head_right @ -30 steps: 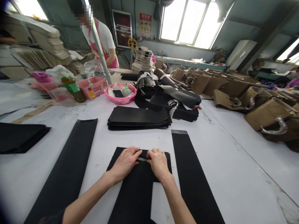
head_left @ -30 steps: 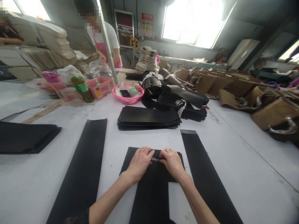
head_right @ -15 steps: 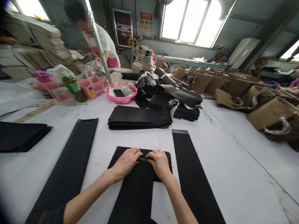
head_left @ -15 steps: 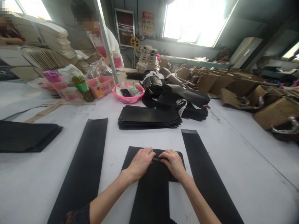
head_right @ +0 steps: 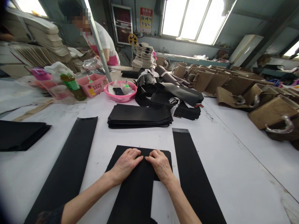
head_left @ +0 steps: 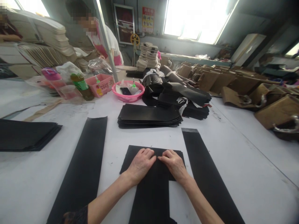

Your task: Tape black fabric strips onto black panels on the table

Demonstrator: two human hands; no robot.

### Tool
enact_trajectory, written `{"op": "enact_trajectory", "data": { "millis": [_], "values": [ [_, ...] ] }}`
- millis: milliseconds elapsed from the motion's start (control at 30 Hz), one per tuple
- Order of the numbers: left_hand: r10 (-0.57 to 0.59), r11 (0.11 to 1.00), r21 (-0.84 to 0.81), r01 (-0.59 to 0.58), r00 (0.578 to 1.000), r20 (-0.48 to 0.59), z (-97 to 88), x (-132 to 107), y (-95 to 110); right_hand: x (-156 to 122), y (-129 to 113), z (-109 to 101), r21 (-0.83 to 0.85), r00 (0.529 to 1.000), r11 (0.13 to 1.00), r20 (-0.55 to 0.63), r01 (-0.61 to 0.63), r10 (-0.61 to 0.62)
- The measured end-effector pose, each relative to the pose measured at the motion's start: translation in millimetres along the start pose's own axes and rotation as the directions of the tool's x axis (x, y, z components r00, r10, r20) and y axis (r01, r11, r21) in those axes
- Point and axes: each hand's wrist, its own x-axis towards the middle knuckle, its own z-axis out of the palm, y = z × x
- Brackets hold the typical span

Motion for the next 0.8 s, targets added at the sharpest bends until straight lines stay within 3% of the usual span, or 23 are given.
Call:
{"op": "enact_trajectory", "data": {
  "millis": [233, 600, 800],
  "values": [
    [0.031, 0.997, 0.075, -0.033, 0.999, 0.017, 2.7, -1, 0, -5, 1, -6, -0.048, 0.996, 0.997, 0.059, 0.066, -0.063],
    [0.028, 0.997, 0.072, -0.026, 0.999, -0.019, 15.7, -7, -1, -5, -1, -10, -0.042, 0.996, 0.998, 0.078, 0.041, -0.038],
    [0.062, 0.992, 0.114, -0.059, 0.998, -0.020, 13.9, -6, 1, -6, 0, -9, -0.008, 0.998, 1.000, 0.060, 0.017, -0.017]
  ]
}}
